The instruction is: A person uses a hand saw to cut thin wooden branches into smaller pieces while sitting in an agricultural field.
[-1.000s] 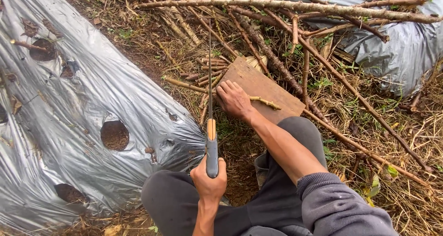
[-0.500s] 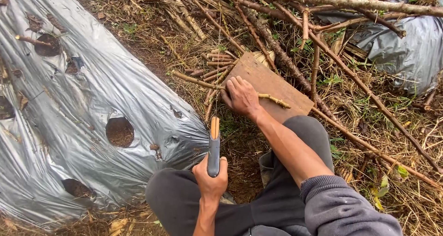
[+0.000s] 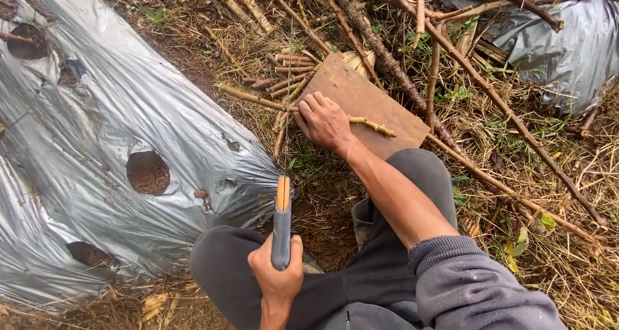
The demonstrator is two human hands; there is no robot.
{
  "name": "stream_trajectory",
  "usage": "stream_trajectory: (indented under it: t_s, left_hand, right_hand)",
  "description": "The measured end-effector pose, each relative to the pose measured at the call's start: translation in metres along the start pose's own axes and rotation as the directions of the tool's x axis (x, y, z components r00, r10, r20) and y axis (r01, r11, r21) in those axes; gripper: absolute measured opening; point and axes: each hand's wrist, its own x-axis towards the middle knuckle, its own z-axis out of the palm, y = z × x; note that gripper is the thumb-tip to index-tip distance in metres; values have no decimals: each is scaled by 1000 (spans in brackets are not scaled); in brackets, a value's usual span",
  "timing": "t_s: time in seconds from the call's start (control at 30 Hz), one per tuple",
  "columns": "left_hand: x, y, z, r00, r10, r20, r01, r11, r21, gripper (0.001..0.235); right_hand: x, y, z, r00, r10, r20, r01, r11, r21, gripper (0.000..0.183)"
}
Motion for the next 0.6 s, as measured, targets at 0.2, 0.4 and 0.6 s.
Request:
stream_trajectory:
  t_s: [0.2,0.4,0.6]
  left_hand:
    - [51,-3,27,999,39,0,-39,999,-5,21]
    - [-13,-15,-1,995,-97,24,97,995,6,16]
    - [-12,-4,-7,999,-51,-12,50,999,-14,19]
  right_hand:
    - [1,2,0,997,70,41,-70,998,-5,29]
    - [2,1,1,997,72,10,-72,996,49,27]
    - [3,-1,-4,999,41,3,-41,998,37,31]
